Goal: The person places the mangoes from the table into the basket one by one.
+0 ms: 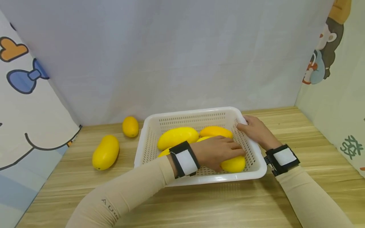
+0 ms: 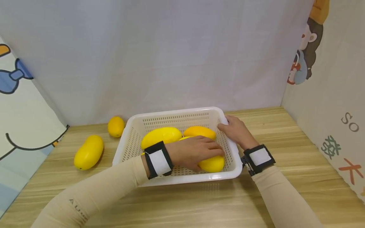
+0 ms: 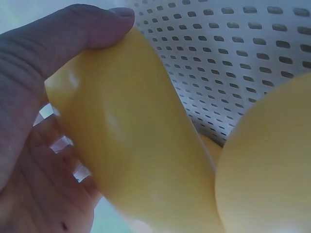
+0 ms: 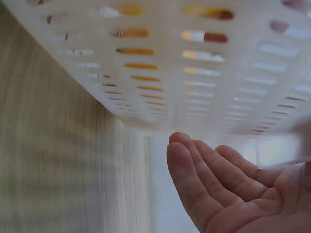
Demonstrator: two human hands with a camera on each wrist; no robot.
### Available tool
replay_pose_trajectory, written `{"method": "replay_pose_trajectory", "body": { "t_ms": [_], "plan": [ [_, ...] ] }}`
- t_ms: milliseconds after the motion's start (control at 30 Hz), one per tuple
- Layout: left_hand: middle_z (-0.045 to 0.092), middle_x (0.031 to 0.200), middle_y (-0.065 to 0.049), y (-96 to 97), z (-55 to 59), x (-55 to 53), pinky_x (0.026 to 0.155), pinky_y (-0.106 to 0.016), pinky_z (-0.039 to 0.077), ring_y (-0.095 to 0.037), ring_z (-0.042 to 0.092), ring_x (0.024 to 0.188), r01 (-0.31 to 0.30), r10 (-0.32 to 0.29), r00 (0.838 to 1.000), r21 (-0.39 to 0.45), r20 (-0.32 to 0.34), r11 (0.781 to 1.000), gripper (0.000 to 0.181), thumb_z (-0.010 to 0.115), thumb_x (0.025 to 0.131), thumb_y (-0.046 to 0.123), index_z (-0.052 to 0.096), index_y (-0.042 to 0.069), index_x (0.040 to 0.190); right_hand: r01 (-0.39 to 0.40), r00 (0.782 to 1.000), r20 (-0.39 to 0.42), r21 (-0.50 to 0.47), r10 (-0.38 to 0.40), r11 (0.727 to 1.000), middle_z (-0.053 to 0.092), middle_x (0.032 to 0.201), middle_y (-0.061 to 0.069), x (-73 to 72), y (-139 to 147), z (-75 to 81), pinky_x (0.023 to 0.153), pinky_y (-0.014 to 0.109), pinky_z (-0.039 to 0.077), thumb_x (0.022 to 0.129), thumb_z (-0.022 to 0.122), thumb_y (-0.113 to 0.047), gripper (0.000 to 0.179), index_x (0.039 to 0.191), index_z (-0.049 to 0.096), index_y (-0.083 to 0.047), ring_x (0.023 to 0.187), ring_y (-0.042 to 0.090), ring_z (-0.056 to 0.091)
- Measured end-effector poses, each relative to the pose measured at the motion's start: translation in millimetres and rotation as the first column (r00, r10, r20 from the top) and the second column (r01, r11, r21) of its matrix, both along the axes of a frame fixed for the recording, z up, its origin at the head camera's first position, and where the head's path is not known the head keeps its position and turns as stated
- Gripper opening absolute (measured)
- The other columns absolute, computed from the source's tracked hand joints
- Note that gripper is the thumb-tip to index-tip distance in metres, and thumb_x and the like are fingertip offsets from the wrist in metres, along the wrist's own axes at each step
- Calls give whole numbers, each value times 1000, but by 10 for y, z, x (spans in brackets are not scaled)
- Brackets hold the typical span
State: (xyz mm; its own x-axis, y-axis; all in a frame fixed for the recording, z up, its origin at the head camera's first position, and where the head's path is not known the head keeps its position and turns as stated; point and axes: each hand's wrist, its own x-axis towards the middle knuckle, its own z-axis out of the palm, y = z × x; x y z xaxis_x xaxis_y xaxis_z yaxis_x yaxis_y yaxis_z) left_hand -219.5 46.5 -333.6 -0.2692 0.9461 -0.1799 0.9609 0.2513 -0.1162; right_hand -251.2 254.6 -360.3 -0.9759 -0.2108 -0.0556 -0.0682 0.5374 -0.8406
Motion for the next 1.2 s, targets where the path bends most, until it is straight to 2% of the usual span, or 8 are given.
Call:
{"method": "replay_pose_trajectory", "body": {
  "t_ms": [433,867,1200],
  "plan": [
    [49,150,2,14,-16,-5,118,-32,31,-18,42,139,1,0,1000,-18,23,1000,80,80,85,41,42,21,153,5,1000,3,3,-5,1000,62,118,30,1,9,-4,64,41,62,104,48,-20,49,145,44,7,82,29,73],
    [51,147,0,15,-40,-24,116,-30,34,-17,46,136,18,-18,1000,-5,10,1000,78,79,86,41,43,17,151,3,1000,8,-7,-3,1000,62,118,31,-3,-1,0,64,41,62,104,48,-19,49,145,44,7,83,30,73],
    [52,145,-1,34,-49,-36,115,-29,35,-18,47,135,5,-5,1000,-22,11,1000,75,78,88,40,42,15,150,2,1000,9,-12,-2,1000,62,118,31,-4,-1,3,64,41,62,103,48,-18,48,144,45,8,83,30,73]
  ]
}}
